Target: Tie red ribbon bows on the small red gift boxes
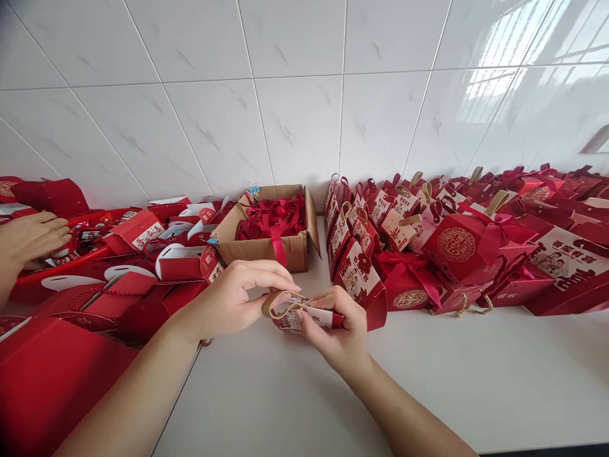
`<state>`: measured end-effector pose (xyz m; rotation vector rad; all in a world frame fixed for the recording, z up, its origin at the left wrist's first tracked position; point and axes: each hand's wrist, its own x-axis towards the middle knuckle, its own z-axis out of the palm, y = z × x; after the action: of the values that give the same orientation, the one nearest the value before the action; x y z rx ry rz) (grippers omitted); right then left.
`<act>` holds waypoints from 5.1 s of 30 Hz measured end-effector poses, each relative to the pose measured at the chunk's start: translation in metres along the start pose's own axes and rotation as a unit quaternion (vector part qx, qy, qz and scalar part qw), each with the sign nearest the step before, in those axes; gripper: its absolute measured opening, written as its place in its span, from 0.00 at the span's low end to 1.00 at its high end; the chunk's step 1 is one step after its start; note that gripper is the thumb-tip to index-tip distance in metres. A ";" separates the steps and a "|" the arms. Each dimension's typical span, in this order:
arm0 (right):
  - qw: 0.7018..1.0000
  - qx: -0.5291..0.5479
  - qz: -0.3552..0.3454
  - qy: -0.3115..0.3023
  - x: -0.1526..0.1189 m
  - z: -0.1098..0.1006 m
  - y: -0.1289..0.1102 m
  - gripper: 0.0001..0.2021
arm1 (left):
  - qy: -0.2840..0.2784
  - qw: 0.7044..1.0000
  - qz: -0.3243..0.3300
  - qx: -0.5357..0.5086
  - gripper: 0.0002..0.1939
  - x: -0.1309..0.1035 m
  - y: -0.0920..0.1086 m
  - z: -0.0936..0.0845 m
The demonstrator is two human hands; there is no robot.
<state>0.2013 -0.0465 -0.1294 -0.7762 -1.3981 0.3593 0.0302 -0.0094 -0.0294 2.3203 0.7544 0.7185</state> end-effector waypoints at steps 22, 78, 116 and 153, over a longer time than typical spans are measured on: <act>1.000 -0.002 -0.004 0.007 0.001 0.001 0.000 0.08 | -0.020 0.984 -0.140 -0.109 0.09 0.004 0.006 0.011; 0.994 -0.015 -0.112 -0.007 0.002 0.002 -0.004 0.16 | -0.090 0.993 -0.056 -0.052 0.08 -0.002 0.000 -0.001; 0.995 -0.005 -0.098 -0.017 0.006 0.000 -0.006 0.14 | -0.081 0.992 -0.083 -0.050 0.09 0.005 -0.001 0.001; 0.994 -0.030 -0.060 -0.085 0.006 -0.007 -0.006 0.10 | 0.018 0.998 -0.025 -0.045 0.07 -0.003 0.006 0.009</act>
<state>0.2082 -0.0487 -0.1210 -0.7191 -1.6132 0.2965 0.0364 -0.0186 -0.0323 2.2048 0.7777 0.7586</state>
